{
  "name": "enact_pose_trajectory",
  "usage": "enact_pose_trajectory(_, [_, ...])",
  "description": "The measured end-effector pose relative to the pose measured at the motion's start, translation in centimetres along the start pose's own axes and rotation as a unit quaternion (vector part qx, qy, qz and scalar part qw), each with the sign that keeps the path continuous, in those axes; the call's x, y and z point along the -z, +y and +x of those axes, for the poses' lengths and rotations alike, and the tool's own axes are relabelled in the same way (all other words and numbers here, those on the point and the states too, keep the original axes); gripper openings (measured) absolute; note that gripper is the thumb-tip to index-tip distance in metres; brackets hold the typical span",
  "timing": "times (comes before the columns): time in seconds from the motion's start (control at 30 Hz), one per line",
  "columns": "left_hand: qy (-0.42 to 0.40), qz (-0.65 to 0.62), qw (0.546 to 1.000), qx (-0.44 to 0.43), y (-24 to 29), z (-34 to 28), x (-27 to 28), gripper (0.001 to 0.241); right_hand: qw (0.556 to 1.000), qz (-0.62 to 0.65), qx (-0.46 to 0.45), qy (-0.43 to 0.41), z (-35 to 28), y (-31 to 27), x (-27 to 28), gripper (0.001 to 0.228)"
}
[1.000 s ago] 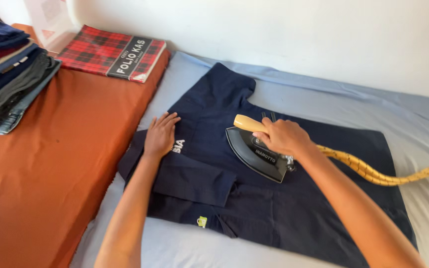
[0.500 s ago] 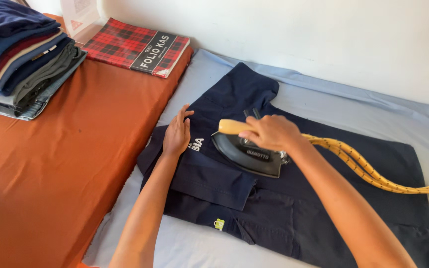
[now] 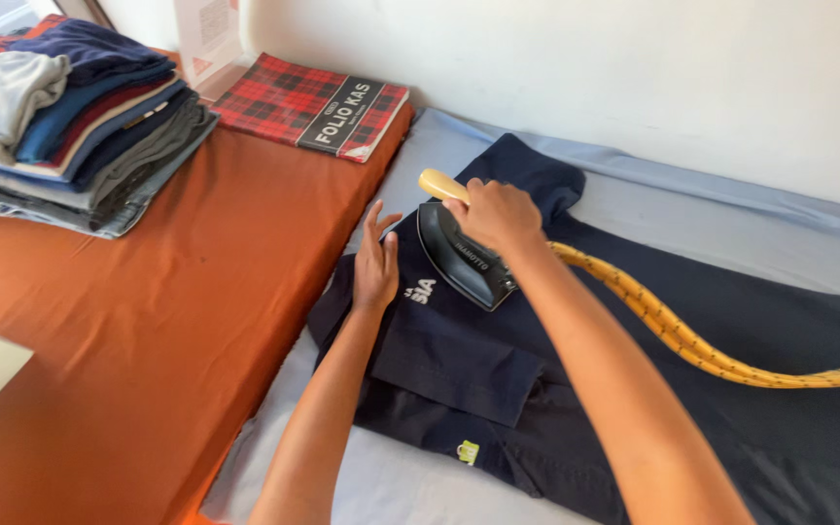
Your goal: The person irons a dark blue t-shirt on a bed using a steam iron. They smooth the fabric, iron the main body and sleeves, and then fold the shirt into a neat rectangle.
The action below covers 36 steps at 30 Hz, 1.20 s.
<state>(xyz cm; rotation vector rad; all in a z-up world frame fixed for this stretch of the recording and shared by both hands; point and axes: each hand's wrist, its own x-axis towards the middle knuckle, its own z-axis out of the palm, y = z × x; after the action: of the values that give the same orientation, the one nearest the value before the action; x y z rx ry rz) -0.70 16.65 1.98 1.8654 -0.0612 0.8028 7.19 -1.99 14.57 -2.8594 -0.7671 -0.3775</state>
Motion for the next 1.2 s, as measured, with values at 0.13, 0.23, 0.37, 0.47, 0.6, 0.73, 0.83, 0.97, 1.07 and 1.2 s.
enact_pose_trajectory(0.13, [0.017, -0.027, 0.999, -0.018, -0.5, -0.3, 0.4, 0.068, 0.983, 0.031, 0.087, -0.158, 0.5, 0.7, 1.5, 0.059])
enact_pose_trajectory(0.23, [0.028, -0.033, 0.998, -0.042, -0.7, 0.0, 0.1, 0.073, 0.974, 0.014, 0.104, -0.202, -0.5, 0.9, 2.3, 0.059])
enact_pose_trajectory(0.37, [0.023, -0.037, 0.998, -0.049, -0.9, 0.1, 0.1, 0.077, 0.982, 0.001, 0.076, -0.17, -1.4, -0.4, 2.1, 0.055])
enact_pose_trajectory(0.47, [0.025, -0.024, 0.998, -0.053, -1.2, -0.1, -0.1, 0.077, 0.995, 0.006, 0.02, -0.098, -1.2, -1.9, 0.8, 0.056])
enact_pose_trajectory(0.6, [0.019, -0.009, 0.998, -0.051, -1.3, 0.2, -0.3, 0.076, 0.997, 0.034, -0.034, -0.056, 0.0, -3.0, -0.6, 0.056])
enact_pose_trajectory(0.73, [0.021, -0.008, 0.998, -0.054, -1.4, -0.4, 0.1, 0.077, 0.992, 0.062, 0.012, -0.113, -0.3, -2.4, -0.3, 0.056])
enact_pose_trajectory(0.83, [0.021, -0.02, 0.998, -0.055, -1.4, 0.1, -0.2, 0.077, 0.983, 0.06, 0.078, -0.153, -1.2, -0.6, 1.3, 0.056])
enact_pose_trajectory(0.97, [0.038, 0.027, 0.997, -0.06, -1.6, 0.0, -0.2, 0.075, 0.979, 0.02, 0.126, -0.161, -3.1, 0.6, 1.6, 0.058])
enact_pose_trajectory(1.07, [0.018, 0.018, 0.997, -0.077, -1.5, 0.0, -0.1, 0.074, 0.99, -0.006, 0.104, -0.095, -3.5, 0.8, 0.7, 0.058])
enact_pose_trajectory(1.2, [-0.003, 0.057, 0.994, -0.094, -0.6, 0.1, -0.2, 0.065, 0.998, -0.032, 0.052, -0.012, -2.4, 1.5, -0.5, 0.055])
